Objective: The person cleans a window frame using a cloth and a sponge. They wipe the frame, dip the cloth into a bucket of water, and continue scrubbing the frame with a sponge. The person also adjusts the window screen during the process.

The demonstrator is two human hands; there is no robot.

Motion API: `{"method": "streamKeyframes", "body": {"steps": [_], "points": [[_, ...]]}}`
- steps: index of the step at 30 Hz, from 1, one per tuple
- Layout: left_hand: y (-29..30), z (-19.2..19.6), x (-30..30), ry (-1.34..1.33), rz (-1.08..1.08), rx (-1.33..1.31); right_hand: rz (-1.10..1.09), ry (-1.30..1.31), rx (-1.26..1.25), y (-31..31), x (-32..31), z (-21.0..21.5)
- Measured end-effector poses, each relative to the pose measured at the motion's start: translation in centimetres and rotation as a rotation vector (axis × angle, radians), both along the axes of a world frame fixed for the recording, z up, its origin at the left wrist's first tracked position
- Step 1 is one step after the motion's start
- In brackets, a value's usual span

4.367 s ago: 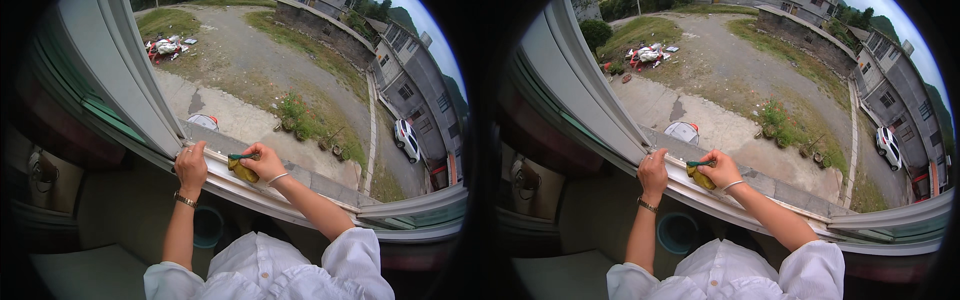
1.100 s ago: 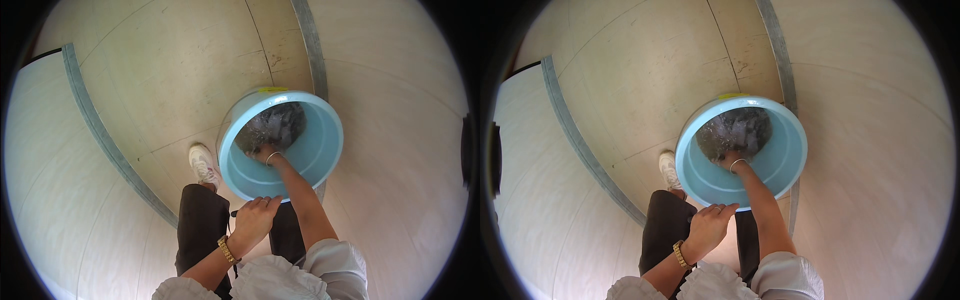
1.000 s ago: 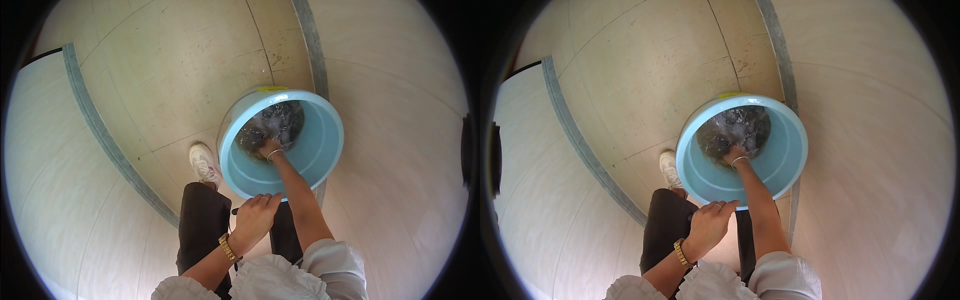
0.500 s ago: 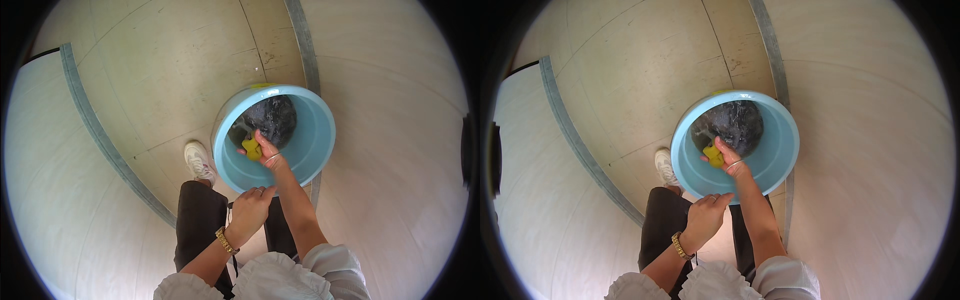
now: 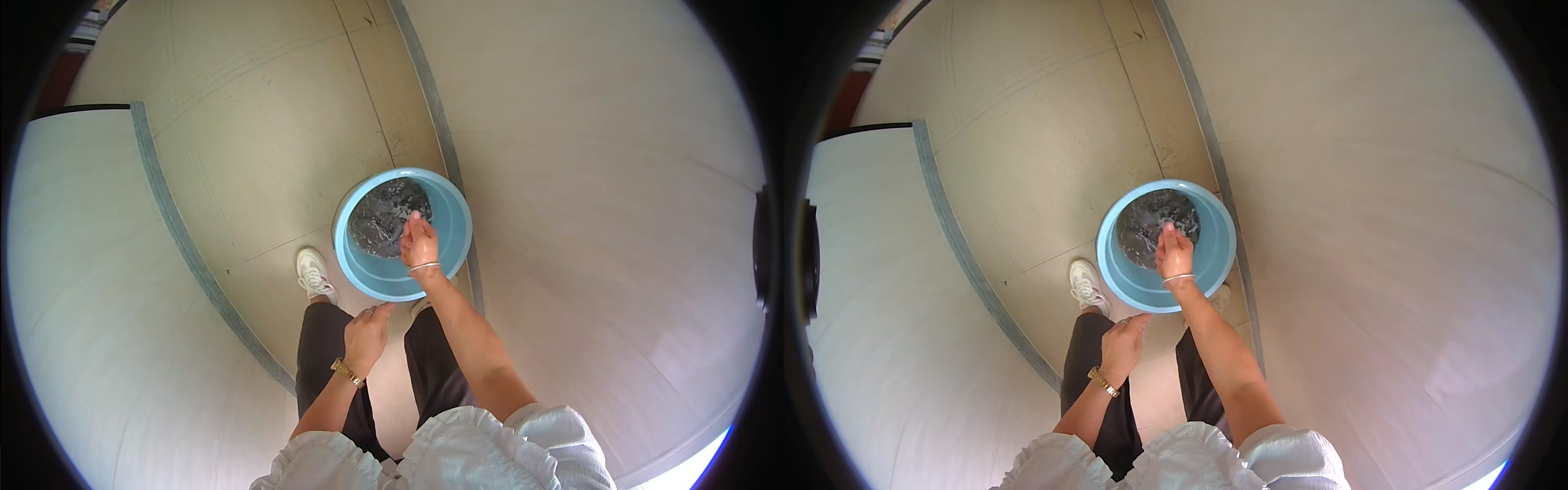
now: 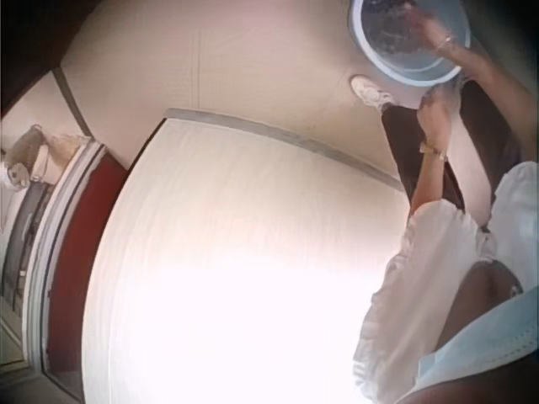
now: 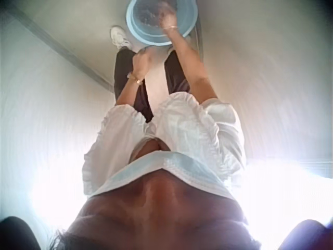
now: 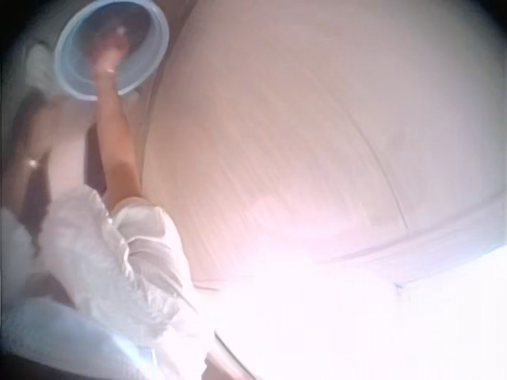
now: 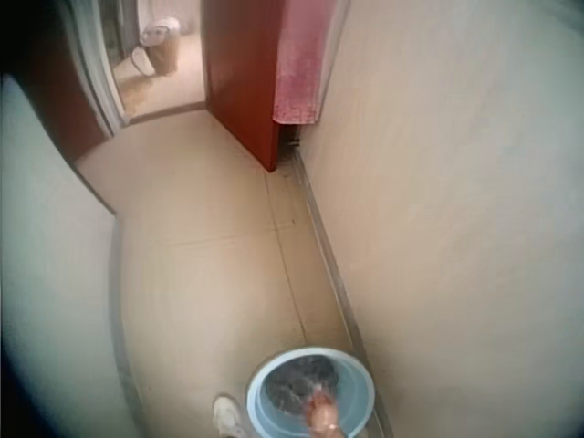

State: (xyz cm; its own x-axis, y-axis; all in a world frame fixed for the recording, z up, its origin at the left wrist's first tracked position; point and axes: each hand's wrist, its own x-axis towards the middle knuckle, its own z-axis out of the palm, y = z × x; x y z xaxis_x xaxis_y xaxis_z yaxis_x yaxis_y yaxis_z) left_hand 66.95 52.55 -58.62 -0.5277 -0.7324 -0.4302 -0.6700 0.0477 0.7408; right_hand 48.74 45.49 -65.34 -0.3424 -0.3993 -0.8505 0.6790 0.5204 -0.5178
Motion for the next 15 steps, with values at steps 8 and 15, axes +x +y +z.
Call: {"method": "streamKeyframes", "body": {"steps": [8, 15], "points": [[-4.3, 12.5, 0.7, 0.143, 0.271, 0.053, -0.015, -0.251, -0.187, -1.8, 1.2, 13.4], [-10.9, 22.7, -2.0, 0.459, 0.510, 0.113, 0.080, -0.512, -0.619, -1.2, 0.3, 29.6]]}}
